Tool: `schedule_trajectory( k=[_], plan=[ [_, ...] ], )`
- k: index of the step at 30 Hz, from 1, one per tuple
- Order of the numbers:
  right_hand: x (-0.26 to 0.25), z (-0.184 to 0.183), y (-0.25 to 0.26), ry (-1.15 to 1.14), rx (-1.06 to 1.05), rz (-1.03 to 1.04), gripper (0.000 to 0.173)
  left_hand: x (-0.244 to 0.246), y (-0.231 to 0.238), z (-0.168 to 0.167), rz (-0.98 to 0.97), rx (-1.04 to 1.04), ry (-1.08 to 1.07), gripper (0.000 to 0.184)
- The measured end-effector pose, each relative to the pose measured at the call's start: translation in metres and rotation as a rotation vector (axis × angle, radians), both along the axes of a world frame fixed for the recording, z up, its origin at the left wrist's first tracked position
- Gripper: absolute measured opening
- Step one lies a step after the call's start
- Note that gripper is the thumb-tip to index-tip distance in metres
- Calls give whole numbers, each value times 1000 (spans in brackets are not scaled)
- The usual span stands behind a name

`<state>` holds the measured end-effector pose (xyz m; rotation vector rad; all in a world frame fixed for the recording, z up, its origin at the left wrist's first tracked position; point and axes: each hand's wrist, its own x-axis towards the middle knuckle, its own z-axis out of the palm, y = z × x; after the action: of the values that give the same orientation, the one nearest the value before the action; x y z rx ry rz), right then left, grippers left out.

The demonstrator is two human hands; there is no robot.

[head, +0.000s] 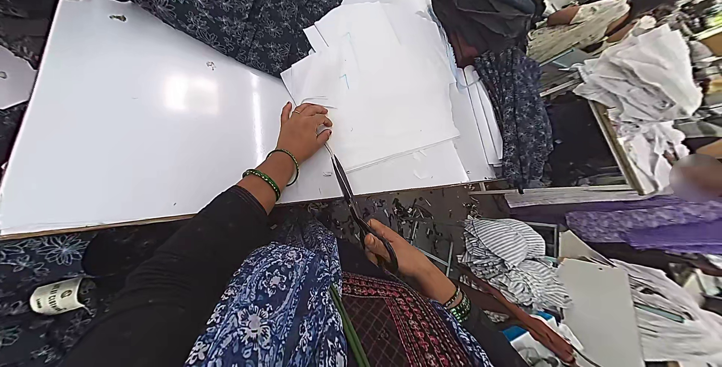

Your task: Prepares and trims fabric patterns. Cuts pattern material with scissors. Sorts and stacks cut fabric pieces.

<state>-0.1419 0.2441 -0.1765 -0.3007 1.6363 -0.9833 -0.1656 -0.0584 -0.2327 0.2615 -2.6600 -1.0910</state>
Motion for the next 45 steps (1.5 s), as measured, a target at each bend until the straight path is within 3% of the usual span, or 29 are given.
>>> schedule_trajectory(
  k=[7, 12, 14, 19, 22, 25, 29, 32, 34, 37, 41, 45],
  plan=[
    [0, 0, -10, 47, -2, -29, 53, 0, 0, 1, -1, 1, -7, 21],
    [-8, 7, 0, 196, 114, 232, 52, 3, 1, 6, 4, 2, 1, 22],
    [-12, 8, 12, 162, 85, 204, 62, 0, 2, 4, -12, -39, -37, 38],
    [-38, 17, 52, 164, -49, 29, 74, 3, 3, 8, -144, -213, -246, 103],
    [-67, 19, 79, 237, -129, -45, 76, 8, -1, 2, -210, -290, -267, 122],
    [-97, 17, 112, 241, -213, -212, 81, 10, -3, -7, -180, -269, -156, 112],
    [-135, 16, 160, 285, -155, -444, 99, 7, -7, -6, -76, -214, -94, 74],
    [-159, 14, 193, 222, -70, -460, 111, 4, -14, 3, 50, -203, -131, 52],
    [-172, 12, 211, 184, -20, -388, 116, -7, -3, 30, 142, -227, -256, 43],
    [-192, 10, 229, 117, 45, -246, 108, -54, 50, 65, 148, -201, -213, 40],
    [-222, 13, 230, 94, 135, -120, 76, -148, 156, 70, -185, -141, -20, 37],
    [-248, 24, 213, 124, 178, -79, 58, -222, 219, 54, -391, -217, -394, 60]
  ],
)
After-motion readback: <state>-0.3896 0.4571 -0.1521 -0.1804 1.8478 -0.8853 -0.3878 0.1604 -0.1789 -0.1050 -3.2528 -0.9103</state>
